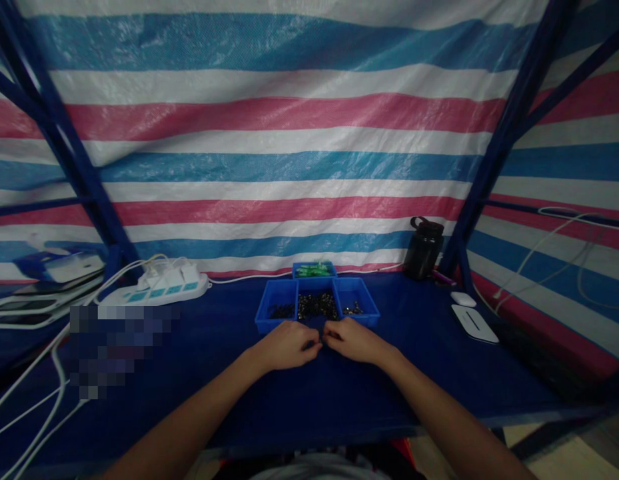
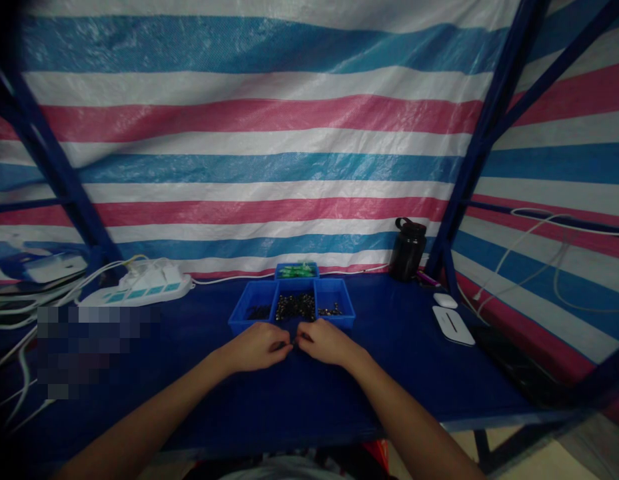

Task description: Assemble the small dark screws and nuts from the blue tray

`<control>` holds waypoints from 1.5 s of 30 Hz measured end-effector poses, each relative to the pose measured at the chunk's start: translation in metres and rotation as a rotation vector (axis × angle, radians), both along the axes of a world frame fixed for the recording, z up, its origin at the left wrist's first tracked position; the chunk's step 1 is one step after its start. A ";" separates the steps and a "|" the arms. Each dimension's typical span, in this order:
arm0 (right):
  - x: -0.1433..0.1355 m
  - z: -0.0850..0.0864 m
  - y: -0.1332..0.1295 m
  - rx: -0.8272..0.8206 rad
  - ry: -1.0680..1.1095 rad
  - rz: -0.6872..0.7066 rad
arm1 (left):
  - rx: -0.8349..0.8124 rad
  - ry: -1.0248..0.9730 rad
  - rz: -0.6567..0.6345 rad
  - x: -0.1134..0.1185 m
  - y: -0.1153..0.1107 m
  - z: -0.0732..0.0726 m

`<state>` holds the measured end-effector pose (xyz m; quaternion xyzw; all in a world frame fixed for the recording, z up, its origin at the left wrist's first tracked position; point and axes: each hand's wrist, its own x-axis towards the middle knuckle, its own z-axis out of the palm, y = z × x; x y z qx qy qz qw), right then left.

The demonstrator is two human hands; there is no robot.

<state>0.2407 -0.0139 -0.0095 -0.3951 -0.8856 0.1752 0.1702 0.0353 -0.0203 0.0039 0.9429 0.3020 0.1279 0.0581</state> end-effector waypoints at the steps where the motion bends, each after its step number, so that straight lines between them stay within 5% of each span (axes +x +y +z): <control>1: 0.000 0.000 0.000 0.002 -0.003 0.001 | -0.012 -0.021 -0.003 0.000 0.000 0.000; 11: -0.001 0.003 -0.002 0.020 -0.019 0.007 | -0.130 -0.161 -0.057 0.000 0.005 -0.012; 23: 0.000 0.001 0.000 0.022 -0.028 0.015 | -0.088 -0.127 -0.071 0.000 -0.003 0.000; 45: -0.002 0.004 -0.002 -0.013 -0.020 -0.039 | -0.122 -0.035 -0.014 0.001 0.000 -0.003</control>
